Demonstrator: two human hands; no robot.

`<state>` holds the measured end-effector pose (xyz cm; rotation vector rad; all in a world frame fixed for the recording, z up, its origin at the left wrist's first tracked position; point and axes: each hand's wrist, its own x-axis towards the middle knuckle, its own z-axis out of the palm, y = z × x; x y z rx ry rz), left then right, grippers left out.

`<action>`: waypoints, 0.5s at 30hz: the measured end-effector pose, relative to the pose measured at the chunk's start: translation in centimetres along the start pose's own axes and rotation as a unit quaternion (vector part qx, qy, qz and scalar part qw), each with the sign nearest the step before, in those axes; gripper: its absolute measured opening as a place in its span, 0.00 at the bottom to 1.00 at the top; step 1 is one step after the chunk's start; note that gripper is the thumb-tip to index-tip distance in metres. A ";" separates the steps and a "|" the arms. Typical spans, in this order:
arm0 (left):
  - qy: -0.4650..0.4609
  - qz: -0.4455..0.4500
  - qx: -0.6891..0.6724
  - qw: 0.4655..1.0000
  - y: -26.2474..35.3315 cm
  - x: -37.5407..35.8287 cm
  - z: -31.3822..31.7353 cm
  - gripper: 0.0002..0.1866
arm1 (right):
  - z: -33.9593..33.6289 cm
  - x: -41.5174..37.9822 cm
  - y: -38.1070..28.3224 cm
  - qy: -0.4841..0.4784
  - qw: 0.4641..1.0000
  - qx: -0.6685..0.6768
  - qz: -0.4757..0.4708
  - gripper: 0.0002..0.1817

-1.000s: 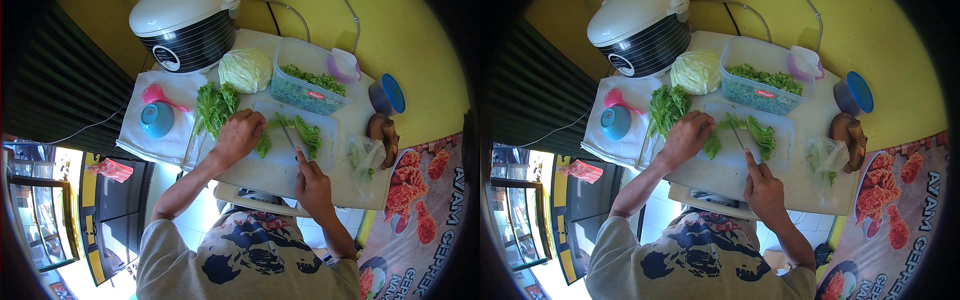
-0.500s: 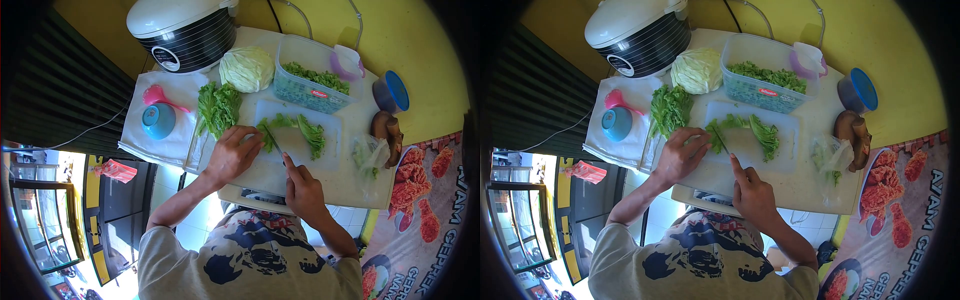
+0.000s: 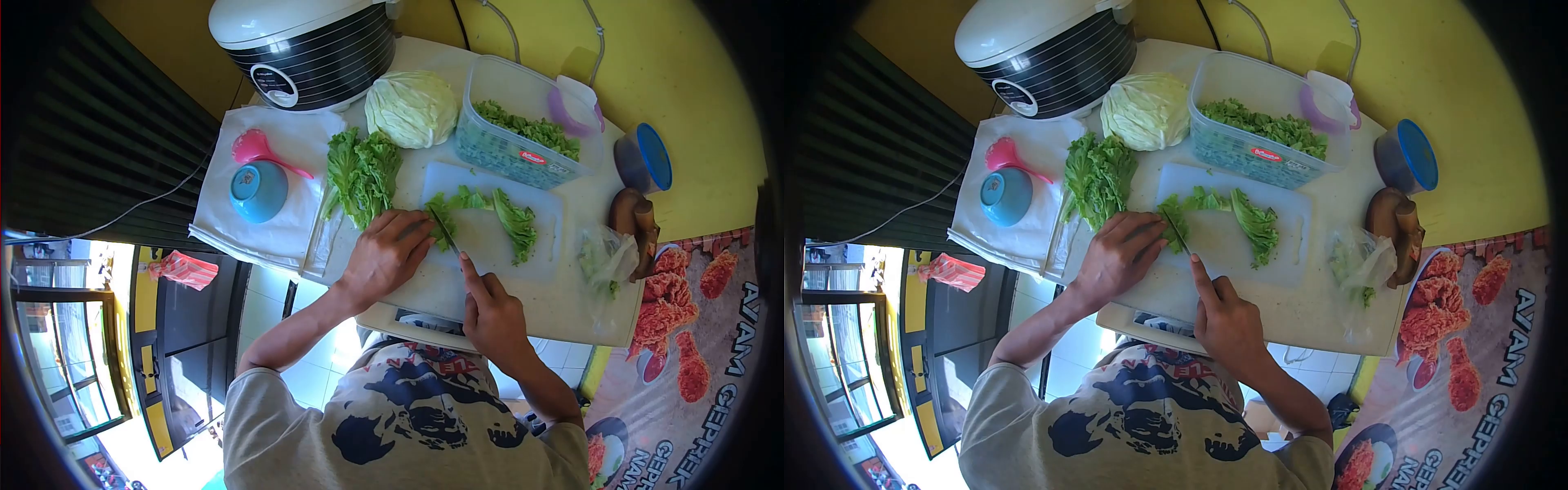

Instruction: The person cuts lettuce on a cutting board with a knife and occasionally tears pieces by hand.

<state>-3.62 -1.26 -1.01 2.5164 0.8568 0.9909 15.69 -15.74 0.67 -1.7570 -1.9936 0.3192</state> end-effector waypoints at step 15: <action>-0.005 -0.011 -0.025 1.000 -0.1 0.0 0.1 0.13 | 0.7 2.2 0.1 -0.003 0.999 -0.048 -0.019 0.41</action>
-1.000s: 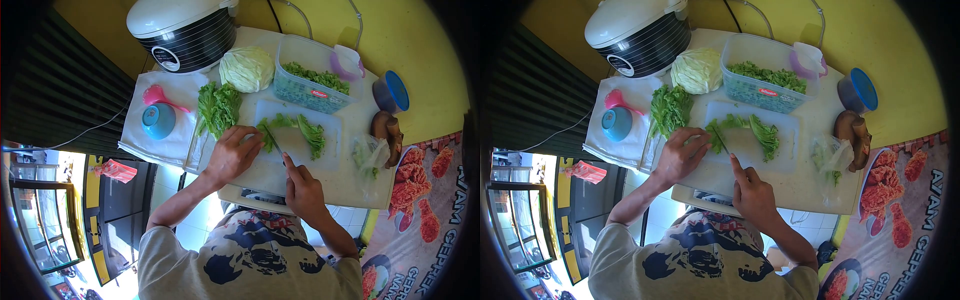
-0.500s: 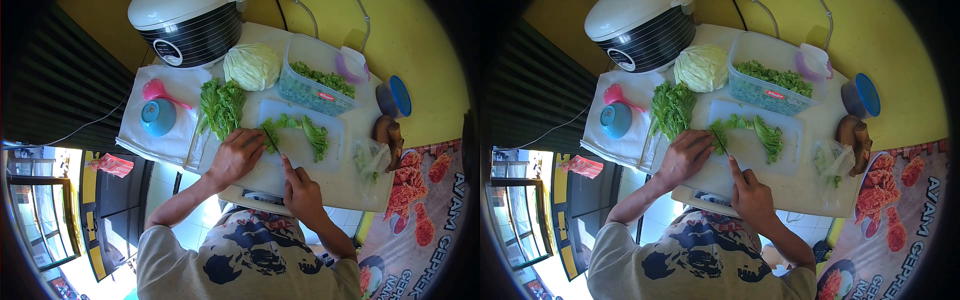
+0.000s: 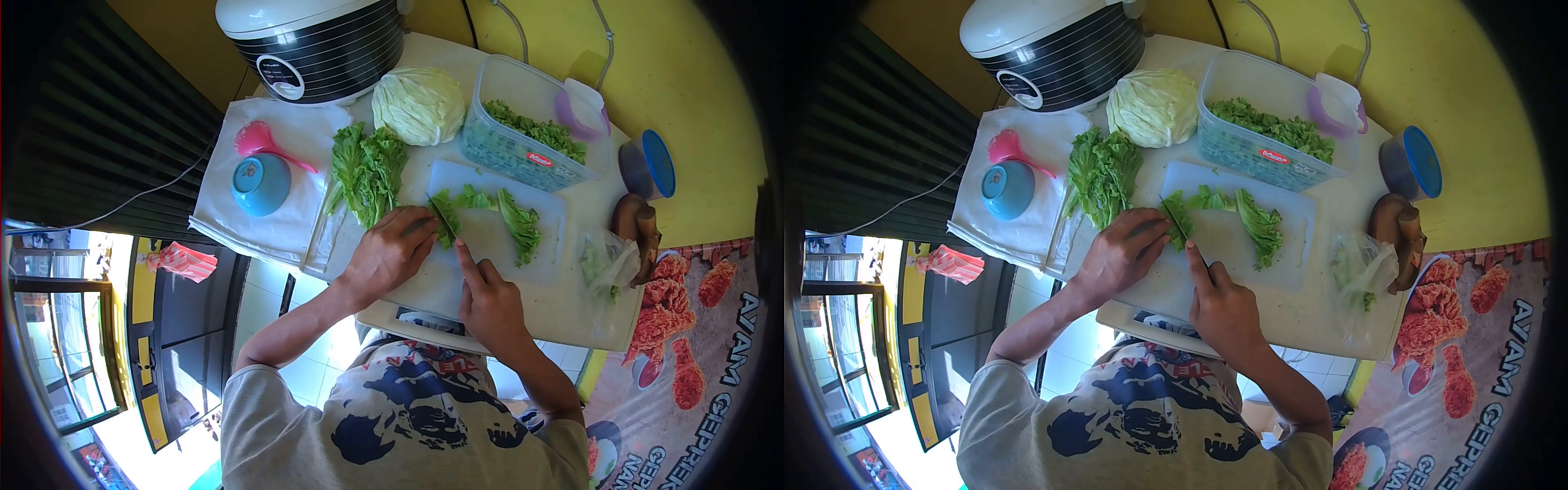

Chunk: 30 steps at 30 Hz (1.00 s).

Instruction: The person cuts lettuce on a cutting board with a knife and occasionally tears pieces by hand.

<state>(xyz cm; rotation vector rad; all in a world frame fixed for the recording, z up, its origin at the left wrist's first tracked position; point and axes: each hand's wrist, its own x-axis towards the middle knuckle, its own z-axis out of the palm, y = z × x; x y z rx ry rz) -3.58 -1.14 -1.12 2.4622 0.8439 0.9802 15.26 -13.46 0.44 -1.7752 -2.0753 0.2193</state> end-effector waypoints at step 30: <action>-0.014 -0.020 -0.014 1.000 0.3 -0.3 -0.3 0.16 | -1.9 -5.5 1.5 0.021 0.998 0.039 0.048 0.38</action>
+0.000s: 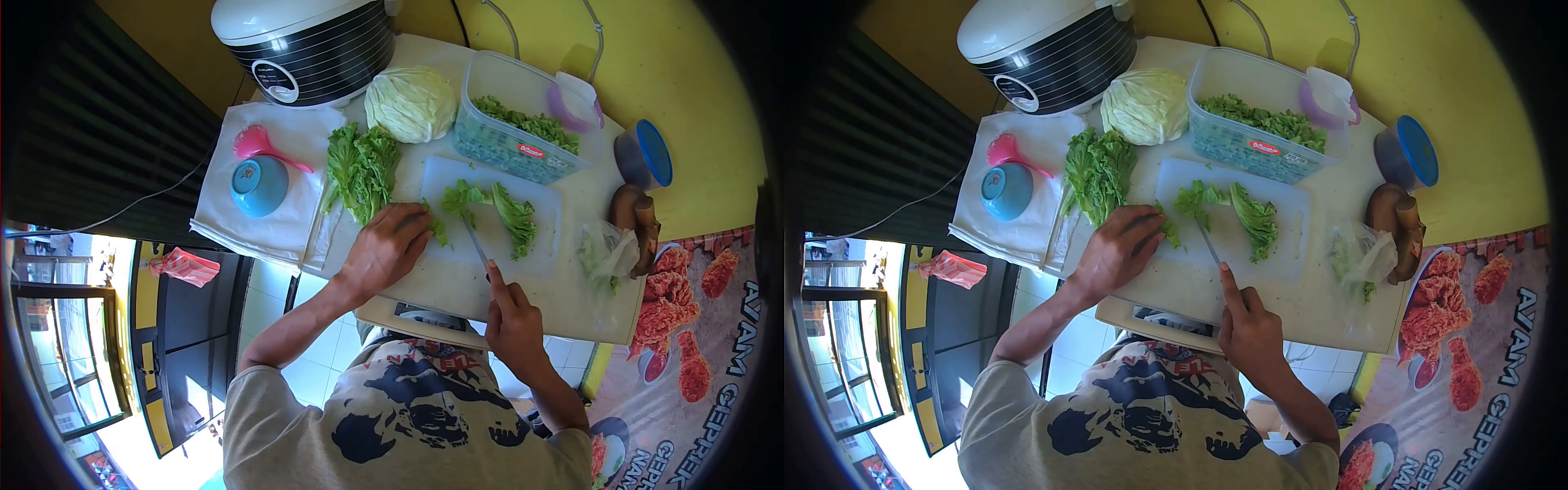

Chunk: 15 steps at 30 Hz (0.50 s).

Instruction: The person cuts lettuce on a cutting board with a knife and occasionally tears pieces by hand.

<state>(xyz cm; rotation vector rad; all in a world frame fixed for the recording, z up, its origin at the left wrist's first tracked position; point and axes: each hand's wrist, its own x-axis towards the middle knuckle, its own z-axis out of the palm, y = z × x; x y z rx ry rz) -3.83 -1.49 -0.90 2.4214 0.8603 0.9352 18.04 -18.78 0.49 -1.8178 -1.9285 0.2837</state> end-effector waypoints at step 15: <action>-0.068 0.094 0.040 0.992 -0.5 2.7 -0.7 0.10 | -0.8 0.8 0.4 0.005 1.000 0.014 0.018 0.37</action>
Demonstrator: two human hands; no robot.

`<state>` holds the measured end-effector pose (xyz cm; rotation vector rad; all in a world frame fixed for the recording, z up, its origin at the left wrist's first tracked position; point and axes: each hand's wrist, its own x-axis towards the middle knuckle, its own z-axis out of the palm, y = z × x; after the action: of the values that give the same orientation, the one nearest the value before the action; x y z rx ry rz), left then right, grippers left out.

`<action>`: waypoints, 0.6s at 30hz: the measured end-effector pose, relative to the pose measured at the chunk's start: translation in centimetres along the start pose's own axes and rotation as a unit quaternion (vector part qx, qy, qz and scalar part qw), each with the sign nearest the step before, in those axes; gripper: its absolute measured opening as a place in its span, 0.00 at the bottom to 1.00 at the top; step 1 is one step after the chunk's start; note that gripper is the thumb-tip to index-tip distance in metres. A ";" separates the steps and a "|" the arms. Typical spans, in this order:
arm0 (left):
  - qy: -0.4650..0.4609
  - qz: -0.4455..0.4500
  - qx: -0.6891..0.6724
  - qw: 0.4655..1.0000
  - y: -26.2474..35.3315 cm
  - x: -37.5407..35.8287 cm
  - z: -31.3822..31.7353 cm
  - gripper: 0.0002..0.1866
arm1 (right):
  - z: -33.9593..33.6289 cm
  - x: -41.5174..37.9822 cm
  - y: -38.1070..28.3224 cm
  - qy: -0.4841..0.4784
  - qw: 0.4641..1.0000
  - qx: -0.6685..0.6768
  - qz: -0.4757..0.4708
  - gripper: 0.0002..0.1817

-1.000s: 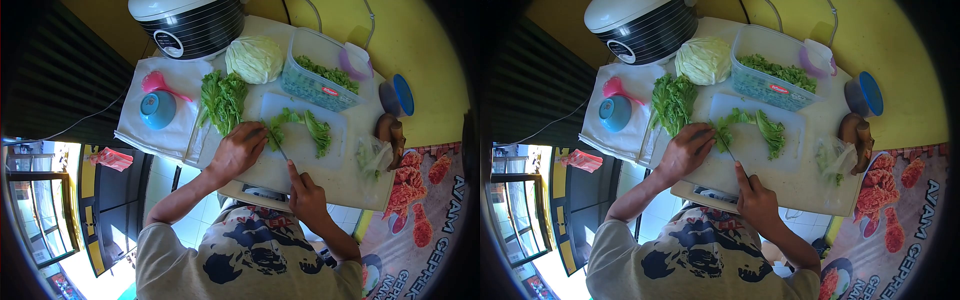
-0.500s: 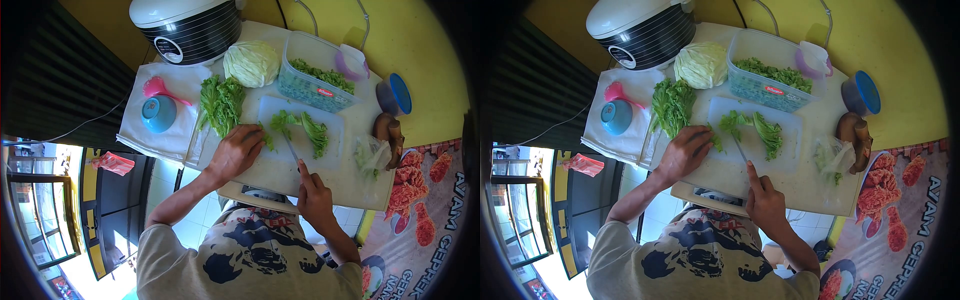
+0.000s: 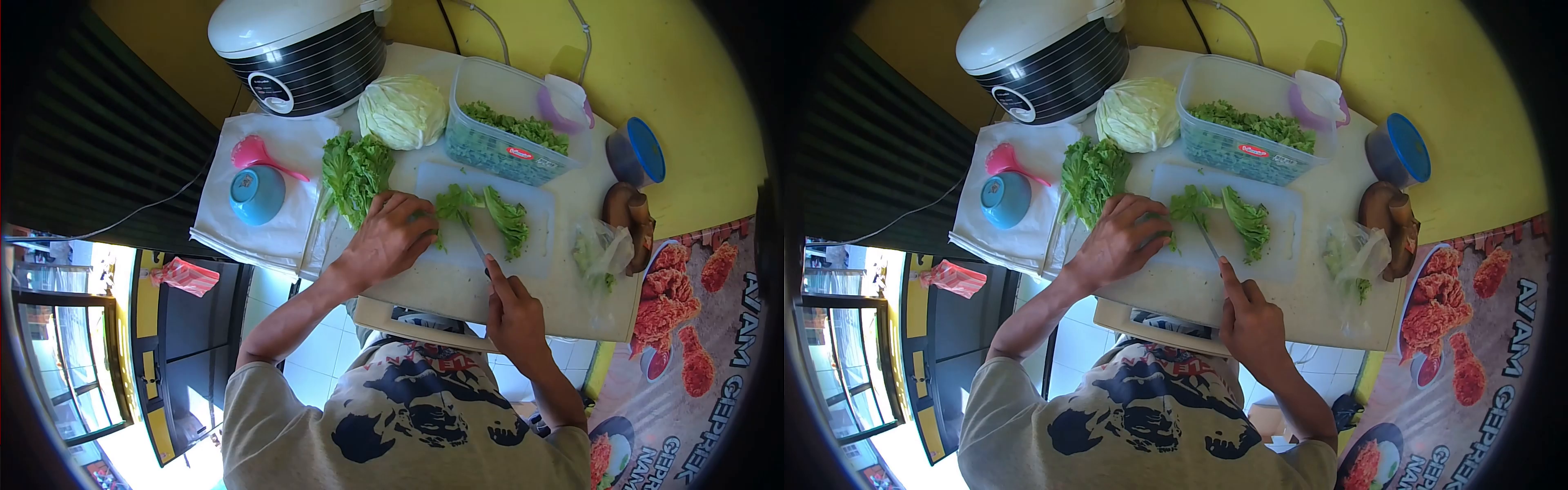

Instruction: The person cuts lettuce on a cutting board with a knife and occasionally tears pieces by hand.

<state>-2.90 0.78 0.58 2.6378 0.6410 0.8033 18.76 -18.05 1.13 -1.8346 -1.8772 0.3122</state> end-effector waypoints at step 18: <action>0.009 -0.064 0.032 0.997 -0.8 2.2 1.3 0.15 | -0.6 0.7 -0.6 0.003 0.998 0.067 -0.007 0.34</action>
<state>-0.78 2.40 0.24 2.6165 0.8450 0.7831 18.58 -17.47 2.03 -1.7296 -1.8186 0.4174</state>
